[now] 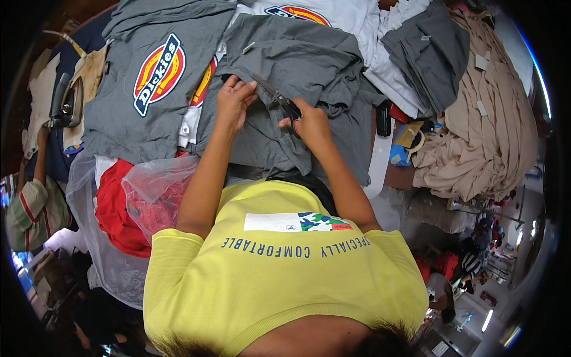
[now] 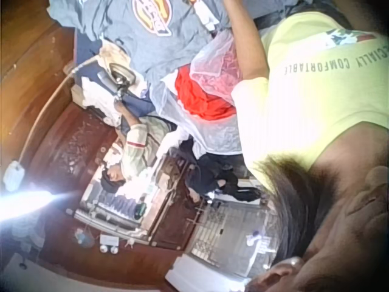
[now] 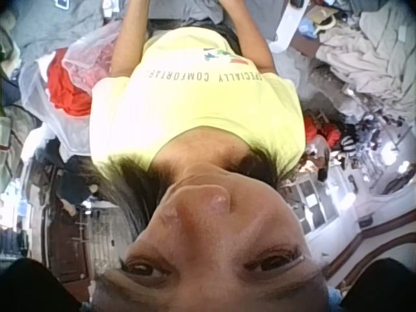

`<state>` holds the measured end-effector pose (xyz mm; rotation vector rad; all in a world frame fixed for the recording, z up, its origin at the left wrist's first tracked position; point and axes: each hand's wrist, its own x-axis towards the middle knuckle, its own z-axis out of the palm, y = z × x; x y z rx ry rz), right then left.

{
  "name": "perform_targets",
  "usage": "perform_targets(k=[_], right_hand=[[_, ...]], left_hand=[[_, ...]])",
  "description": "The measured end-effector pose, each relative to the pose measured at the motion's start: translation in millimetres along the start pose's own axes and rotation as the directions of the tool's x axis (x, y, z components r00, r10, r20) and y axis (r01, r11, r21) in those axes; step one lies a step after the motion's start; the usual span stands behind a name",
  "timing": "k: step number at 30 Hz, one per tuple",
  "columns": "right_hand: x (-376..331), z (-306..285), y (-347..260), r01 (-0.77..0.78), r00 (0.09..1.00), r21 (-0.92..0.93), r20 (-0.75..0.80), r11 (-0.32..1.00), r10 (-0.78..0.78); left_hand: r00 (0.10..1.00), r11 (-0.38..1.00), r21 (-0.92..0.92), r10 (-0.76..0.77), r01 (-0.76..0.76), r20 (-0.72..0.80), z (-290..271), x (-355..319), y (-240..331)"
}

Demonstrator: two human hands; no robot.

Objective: The person picks up several grey shirts from a stack, unfolds them one by one to check for loose threads, and uses shears to trim excess thread from the necklines and seams.

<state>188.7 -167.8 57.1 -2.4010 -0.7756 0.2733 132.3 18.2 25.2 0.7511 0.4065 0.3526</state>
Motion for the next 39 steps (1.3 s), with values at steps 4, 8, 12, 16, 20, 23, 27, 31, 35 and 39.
perform_targets(k=[4, 8, 12, 16, 20, 23, 27, 31, 35, 39], right_hand=[[-2, 1, 0, 0.026, 1.000, -0.042, -0.006, 0.999, -0.026], [5, -6, -16, 0.008, 0.999, -0.024, 0.036, 1.000, -0.007], [11, -9, -23, 0.013, 0.998, -0.018, 0.060, 1.000, -0.012], [12, -5, -16, -0.013, 0.998, 0.007, 0.067, 1.000, 0.012], [8, 5, 0, 0.043, 0.999, 0.046, 0.010, 0.998, -0.043], [10, 3, -3, 0.048, 0.999, 0.001, 0.019, 0.999, -0.048], [17, -5, -24, 0.041, 0.998, -0.045, 0.043, 0.998, -0.039], [21, -6, -29, 0.023, 0.998, -0.057, 0.062, 0.998, -0.020], [20, 1, -15, 0.037, 0.999, -0.019, 0.037, 0.999, -0.036], [17, 2, -13, 0.034, 0.999, -0.011, 0.030, 0.999, -0.033]], left_hand=[[1.000, 1.000, -0.015, 0.026, -0.026, 0.005, -20, 13, -8], [0.999, 0.999, 0.044, 0.004, -0.002, -0.036, 5, 0, 6], [0.999, 1.000, 0.025, 0.016, -0.016, -0.028, 6, -1, 6], [1.000, 1.000, 0.010, 0.024, -0.024, -0.006, -5, 4, 1], [1.000, 0.999, -0.041, 0.014, -0.015, -0.025, -18, 15, 2], [1.000, 1.000, -0.022, 0.017, -0.017, -0.024, -11, 13, 7], [0.999, 0.999, 0.007, 0.039, -0.039, -0.005, -6, 8, 8], [0.999, 0.999, 0.017, 0.047, -0.047, -0.001, -3, 6, 10], [0.999, 0.999, -0.039, 0.017, -0.018, -0.029, -7, 8, 12], [0.999, 0.998, -0.047, 0.036, -0.037, -0.033, -16, 16, 10]])
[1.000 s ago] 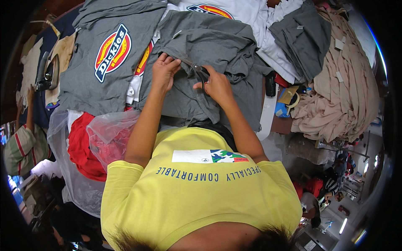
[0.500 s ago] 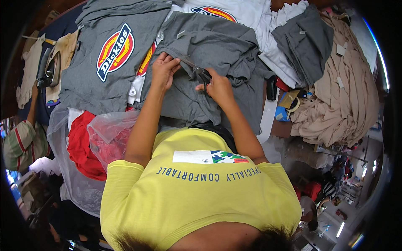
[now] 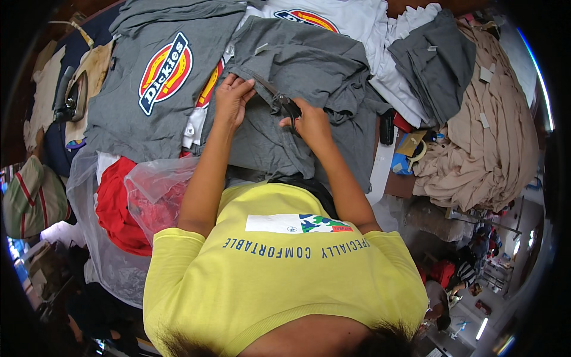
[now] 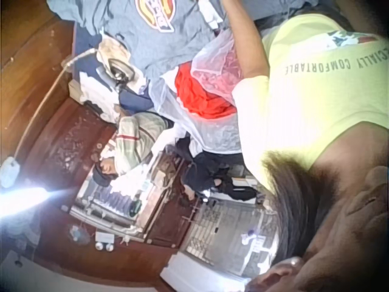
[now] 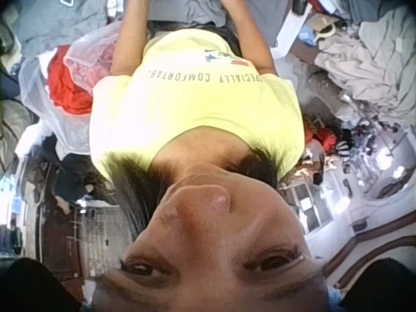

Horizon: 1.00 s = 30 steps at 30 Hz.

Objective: The person picks up several grey shirts from a stack, unfolds them one by one to check for loose threads, and uses shears to trim excess thread from the necklines and seams.

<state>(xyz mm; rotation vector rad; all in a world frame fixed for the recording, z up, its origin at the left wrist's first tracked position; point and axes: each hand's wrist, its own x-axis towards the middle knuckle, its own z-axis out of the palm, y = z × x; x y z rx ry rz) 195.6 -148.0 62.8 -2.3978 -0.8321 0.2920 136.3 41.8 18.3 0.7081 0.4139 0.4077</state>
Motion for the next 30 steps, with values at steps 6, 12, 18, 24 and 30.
perform_targets(k=[6, 12, 18, 24, 30], right_hand=[[7, -8, -18, 0.031, 0.999, -0.004, -0.009, 1.000, -0.031], [10, 0, -2, 0.037, 0.999, 0.060, 0.000, 0.998, -0.037], [7, -5, -12, 0.040, 0.999, 0.019, -0.015, 0.999, -0.040], [12, -7, -20, 0.039, 0.999, -0.002, -0.022, 0.999, -0.039], [10, 1, -5, 0.071, 0.995, 0.041, -0.068, 0.997, -0.068]], left_hand=[[0.999, 0.998, 0.049, 0.030, -0.031, 0.020, 8, -6, 0], [0.999, 0.998, 0.044, 0.033, -0.034, 0.013, 4, -5, -1], [1.000, 1.000, 0.012, 0.014, -0.014, 0.001, 3, -3, 0], [1.000, 0.999, 0.039, 0.009, -0.009, 0.003, 13, -9, 2], [1.000, 0.998, 0.058, 0.006, -0.007, 0.028, 12, -9, -1]])
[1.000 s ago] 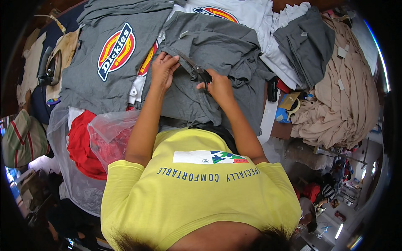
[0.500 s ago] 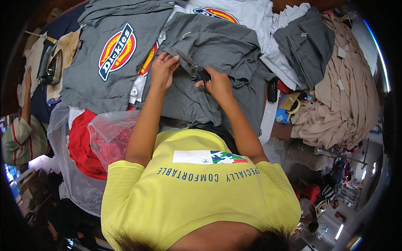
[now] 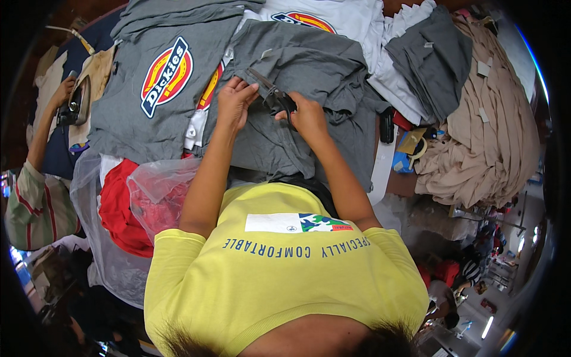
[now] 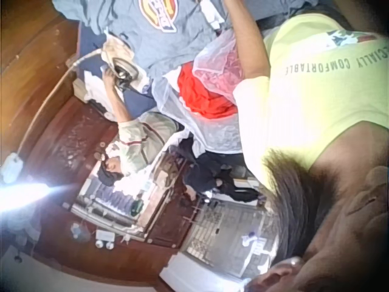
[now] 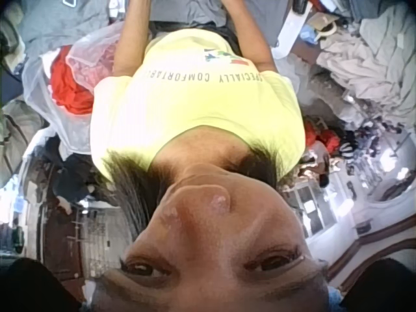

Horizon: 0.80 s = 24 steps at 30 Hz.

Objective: The person picks up several grey shirts from a stack, unfolds them one by one to check for loose threads, and uses shears to trim excess thread from the necklines and seams.

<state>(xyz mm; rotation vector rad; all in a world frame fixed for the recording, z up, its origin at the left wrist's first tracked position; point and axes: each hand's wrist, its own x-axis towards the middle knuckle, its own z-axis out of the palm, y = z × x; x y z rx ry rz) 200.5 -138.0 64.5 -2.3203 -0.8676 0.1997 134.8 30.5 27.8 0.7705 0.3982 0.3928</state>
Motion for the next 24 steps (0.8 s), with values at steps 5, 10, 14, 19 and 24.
perform_targets(k=[5, 10, 14, 19, 24], right_hand=[[-28, -19, 3, -0.073, 0.987, 0.051, -0.142, 0.996, 0.080], [-120, -84, 56, -0.277, 0.931, 0.079, -0.225, 0.957, 0.288], [-245, -143, 113, -0.554, 0.797, -0.001, 0.289, 0.833, 0.531], [-320, -163, 123, -0.660, 0.577, -0.372, 0.304, 0.653, 0.758], [-289, -174, 126, -0.652, 0.758, 0.205, 0.172, 0.730, 0.629]], left_hand=[[0.999, 1.000, -0.004, 0.013, -0.012, 0.032, -11, 12, 4], [0.999, 0.998, 0.059, 0.032, -0.034, 0.033, -29, 29, 12], [1.000, 0.996, 0.086, 0.013, -0.015, 0.022, -51, 46, 6], [0.999, 0.994, 0.112, -0.008, 0.004, 0.034, 14, 23, 6], [0.880, 0.996, 0.079, -0.070, 0.038, 0.469, 99, -50, -19]])
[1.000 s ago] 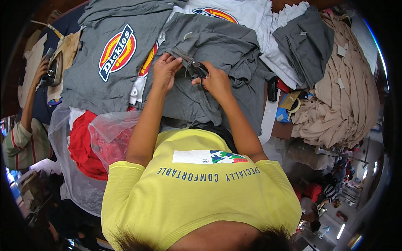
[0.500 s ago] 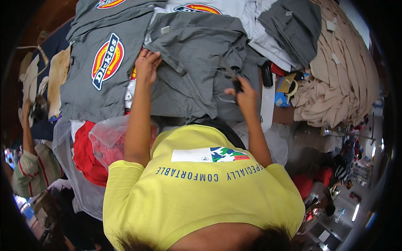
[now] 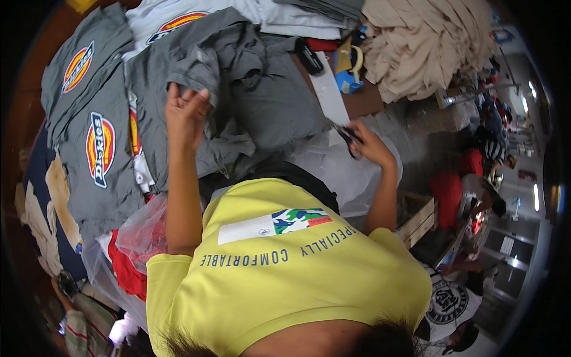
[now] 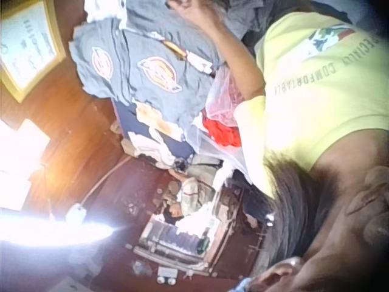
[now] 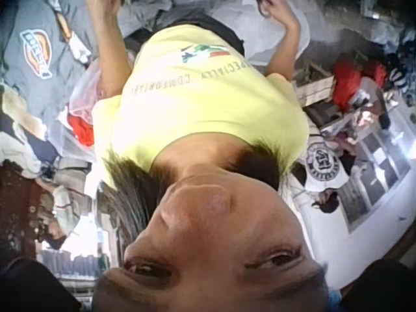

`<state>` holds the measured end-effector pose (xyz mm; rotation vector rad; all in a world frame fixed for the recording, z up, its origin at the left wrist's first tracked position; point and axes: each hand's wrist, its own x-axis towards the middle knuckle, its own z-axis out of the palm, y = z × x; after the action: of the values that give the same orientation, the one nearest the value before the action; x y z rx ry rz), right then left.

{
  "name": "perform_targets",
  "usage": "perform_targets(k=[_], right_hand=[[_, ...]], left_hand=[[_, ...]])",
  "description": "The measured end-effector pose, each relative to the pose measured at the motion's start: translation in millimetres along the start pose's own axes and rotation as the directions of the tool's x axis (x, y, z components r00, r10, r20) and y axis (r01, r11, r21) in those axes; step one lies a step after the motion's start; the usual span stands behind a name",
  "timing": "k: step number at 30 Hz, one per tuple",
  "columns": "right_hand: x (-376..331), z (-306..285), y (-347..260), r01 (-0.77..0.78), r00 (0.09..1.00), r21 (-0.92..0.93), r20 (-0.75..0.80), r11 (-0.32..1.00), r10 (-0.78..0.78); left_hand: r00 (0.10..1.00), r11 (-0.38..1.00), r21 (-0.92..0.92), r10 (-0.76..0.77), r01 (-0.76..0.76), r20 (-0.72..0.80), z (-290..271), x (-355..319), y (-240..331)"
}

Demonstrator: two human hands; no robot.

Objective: The person picks up several grey shirts from a stack, unfolds them one by one to check for loose threads, and uses shears to trim excess thread from the necklines and seams.

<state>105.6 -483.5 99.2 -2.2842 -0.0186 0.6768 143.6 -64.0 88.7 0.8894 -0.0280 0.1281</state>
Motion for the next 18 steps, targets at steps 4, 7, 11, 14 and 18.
perform_targets(k=[4, 7, 11, 14, 18], right_hand=[[89, 42, 39, 0.282, 0.887, 0.091, -0.403, 0.955, -0.224], [121, 60, 35, 0.231, 0.817, -0.249, -0.476, 0.940, -0.327], [117, 48, 19, 0.017, 0.868, -0.489, -0.426, 0.872, -0.255], [111, 38, 34, 0.008, 0.855, -0.488, -0.449, 0.873, -0.260], [101, 30, 72, 0.035, 0.794, -0.417, -0.540, 0.908, -0.279]], left_hand=[[0.965, 0.981, -0.023, -0.194, 0.193, -0.177, 29, -22, -44], [0.896, 0.939, -0.052, -0.340, 0.340, -0.286, 12, -31, -69], [0.882, 0.930, -0.032, -0.359, 0.367, -0.306, -10, -41, -85], [0.877, 0.937, -0.036, -0.339, 0.348, -0.341, -8, -48, -84], [0.887, 0.948, -0.048, -0.310, 0.313, -0.342, -5, -52, -83]])
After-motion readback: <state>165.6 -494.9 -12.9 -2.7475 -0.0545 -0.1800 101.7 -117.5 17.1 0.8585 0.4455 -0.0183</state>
